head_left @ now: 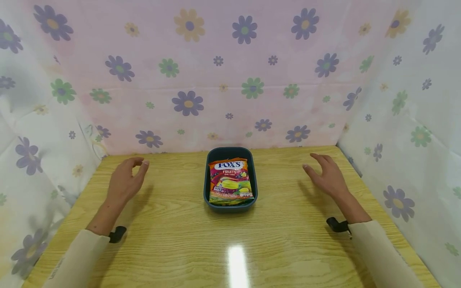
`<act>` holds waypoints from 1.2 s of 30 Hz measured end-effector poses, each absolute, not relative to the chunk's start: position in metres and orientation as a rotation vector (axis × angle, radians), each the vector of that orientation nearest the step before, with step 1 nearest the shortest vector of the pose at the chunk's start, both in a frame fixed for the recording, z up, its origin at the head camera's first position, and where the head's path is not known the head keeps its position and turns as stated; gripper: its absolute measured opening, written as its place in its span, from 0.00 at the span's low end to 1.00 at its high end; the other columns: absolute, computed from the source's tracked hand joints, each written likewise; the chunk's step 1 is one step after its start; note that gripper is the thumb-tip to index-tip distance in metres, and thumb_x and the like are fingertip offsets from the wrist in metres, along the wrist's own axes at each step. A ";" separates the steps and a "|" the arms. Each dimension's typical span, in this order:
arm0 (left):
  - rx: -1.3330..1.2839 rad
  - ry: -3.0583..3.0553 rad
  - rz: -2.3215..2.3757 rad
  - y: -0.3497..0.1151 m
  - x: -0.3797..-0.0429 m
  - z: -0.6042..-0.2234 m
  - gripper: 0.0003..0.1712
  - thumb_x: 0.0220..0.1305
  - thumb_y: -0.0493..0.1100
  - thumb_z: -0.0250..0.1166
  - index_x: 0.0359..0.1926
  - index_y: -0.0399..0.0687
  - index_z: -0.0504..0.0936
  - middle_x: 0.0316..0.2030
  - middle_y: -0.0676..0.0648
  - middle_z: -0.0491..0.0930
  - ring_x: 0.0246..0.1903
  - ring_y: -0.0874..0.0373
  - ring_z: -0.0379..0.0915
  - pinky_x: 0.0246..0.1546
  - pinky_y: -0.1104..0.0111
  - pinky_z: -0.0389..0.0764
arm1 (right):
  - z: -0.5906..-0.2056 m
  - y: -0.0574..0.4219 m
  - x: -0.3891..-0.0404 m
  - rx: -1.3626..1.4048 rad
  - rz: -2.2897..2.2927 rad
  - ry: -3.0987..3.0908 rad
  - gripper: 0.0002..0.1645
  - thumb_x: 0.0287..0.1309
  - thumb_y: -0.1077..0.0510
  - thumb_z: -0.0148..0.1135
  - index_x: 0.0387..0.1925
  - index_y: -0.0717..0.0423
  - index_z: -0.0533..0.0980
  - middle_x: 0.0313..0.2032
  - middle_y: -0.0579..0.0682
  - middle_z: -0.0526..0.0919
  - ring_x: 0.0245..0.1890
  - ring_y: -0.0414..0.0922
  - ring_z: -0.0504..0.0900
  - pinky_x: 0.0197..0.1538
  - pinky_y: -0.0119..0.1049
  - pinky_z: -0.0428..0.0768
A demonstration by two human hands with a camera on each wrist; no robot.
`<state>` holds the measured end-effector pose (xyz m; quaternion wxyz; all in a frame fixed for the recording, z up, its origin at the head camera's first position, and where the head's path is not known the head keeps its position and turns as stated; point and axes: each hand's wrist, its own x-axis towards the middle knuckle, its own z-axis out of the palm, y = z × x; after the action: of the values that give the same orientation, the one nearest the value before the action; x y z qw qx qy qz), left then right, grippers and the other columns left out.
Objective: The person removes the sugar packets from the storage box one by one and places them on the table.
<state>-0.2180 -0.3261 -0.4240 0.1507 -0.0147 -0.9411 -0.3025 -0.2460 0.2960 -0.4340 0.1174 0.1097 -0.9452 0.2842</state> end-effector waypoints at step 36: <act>-0.213 -2.614 -1.372 -0.240 -0.226 -0.442 0.33 0.84 0.63 0.49 0.73 0.44 0.72 0.61 0.38 0.81 0.62 0.43 0.76 0.62 0.45 0.75 | -0.428 0.235 -0.251 0.410 1.069 -2.642 0.33 0.78 0.47 0.61 0.73 0.61 0.72 0.65 0.66 0.76 0.60 0.68 0.78 0.64 0.65 0.75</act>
<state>-0.2258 -0.2396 -0.4422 0.0908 -0.0717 -0.8795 -0.4616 -0.2508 0.2353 -0.4285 0.1307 0.1413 -0.9097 0.3680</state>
